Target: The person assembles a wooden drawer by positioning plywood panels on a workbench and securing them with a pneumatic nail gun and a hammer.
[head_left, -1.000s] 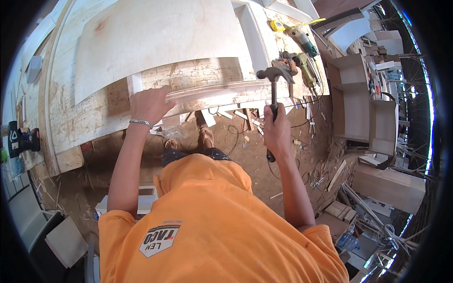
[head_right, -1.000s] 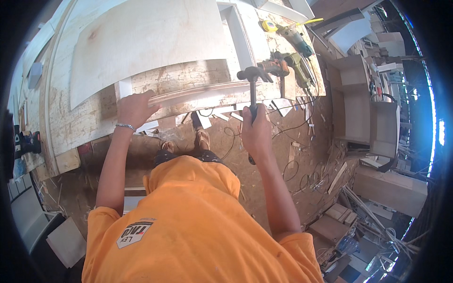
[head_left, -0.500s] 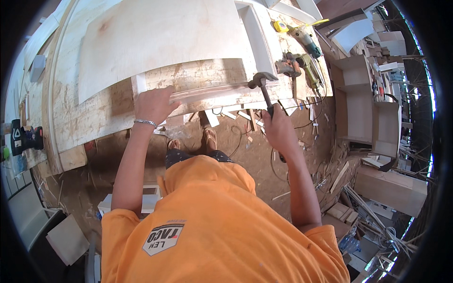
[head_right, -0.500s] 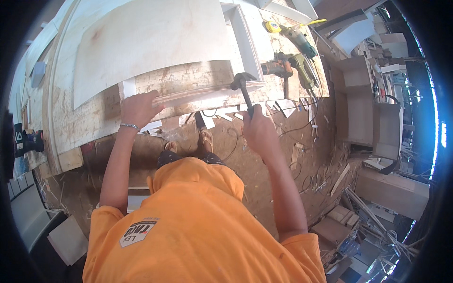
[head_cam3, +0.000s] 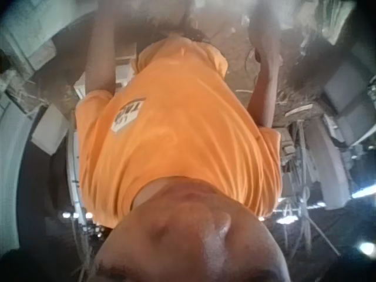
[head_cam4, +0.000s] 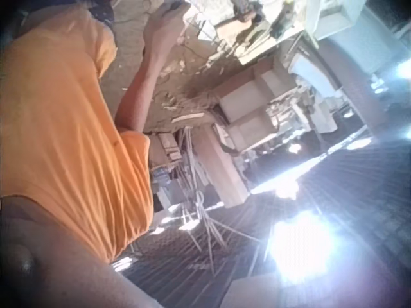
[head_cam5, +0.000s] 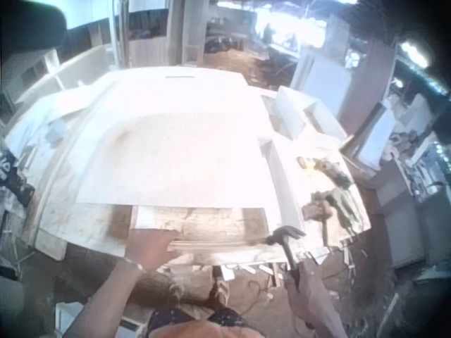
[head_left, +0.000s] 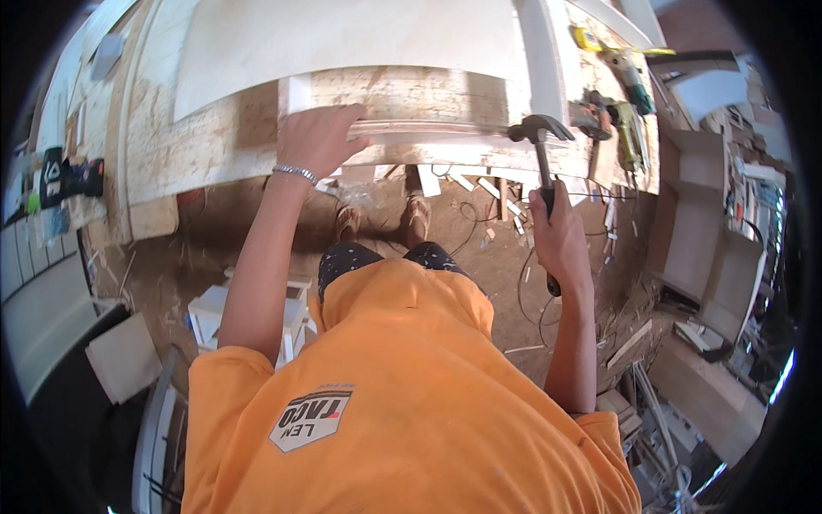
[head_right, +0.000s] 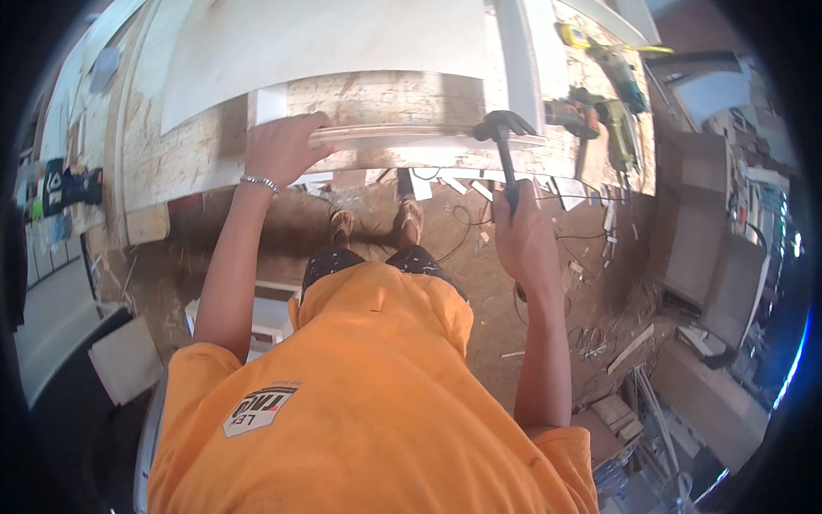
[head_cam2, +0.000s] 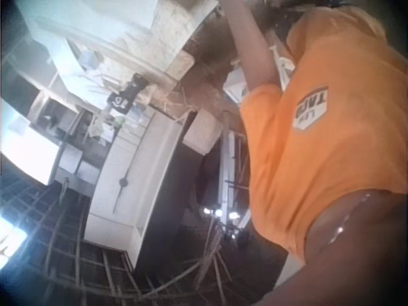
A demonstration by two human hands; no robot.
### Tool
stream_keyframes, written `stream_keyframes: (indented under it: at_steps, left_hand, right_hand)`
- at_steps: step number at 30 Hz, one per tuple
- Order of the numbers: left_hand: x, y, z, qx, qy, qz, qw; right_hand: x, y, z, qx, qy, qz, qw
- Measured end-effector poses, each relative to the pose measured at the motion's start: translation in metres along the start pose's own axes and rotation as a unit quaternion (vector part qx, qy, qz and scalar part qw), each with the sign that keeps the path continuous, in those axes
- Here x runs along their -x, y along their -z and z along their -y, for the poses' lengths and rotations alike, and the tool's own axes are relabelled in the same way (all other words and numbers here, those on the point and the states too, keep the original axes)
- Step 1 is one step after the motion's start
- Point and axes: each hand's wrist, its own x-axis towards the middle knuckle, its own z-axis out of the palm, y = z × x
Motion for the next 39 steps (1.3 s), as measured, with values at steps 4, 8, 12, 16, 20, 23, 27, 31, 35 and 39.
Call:
stream_keyframes:
  at_steps: [4,8,12,16,20,23,27,31,35,39]
  left_hand:
    - [0.005,-0.027,0.017,0.019,-0.010,-0.045,0.999]
    - [0.005,-0.006,0.004,0.013,0.005,-0.001,1.000]
    - [0.030,-0.039,-0.016,-0.088,0.045,-0.209,0.973]
    - [0.095,-0.063,-0.031,0.038,0.029,-0.217,0.975]
    - [0.181,-0.136,0.003,0.272,0.057,0.168,0.946]
    - [0.269,-0.170,0.067,0.269,0.228,0.258,0.899]
    - [0.417,-0.216,0.158,0.448,0.446,-0.079,0.770]
    - [0.585,-0.356,0.249,0.299,0.600,-0.039,0.741]
    - [0.656,-0.345,0.277,0.574,0.626,-0.296,0.437]
    - [0.617,-0.279,0.295,0.755,0.411,-0.370,0.353]
  right_hand:
    - [-0.010,-0.028,-0.022,-0.068,0.067,0.007,0.995]
    - [-0.006,-0.068,-0.016,-0.255,0.053,0.052,0.964]
    - [-0.007,-0.083,0.018,-0.271,0.085,0.138,0.949]
    - [0.021,-0.092,0.071,-0.262,0.171,0.144,0.939]
    - [0.039,-0.128,0.115,-0.221,0.339,0.142,0.904]
    - [0.067,-0.160,0.173,-0.248,0.358,0.205,0.877]
    - [0.090,-0.215,0.249,0.036,0.371,0.385,0.844]
    - [0.128,-0.273,0.310,0.164,0.509,0.425,0.731]
    - [0.193,-0.289,0.419,0.131,0.572,0.411,0.697]
    - [0.195,-0.329,0.492,-0.026,0.297,0.691,0.658]
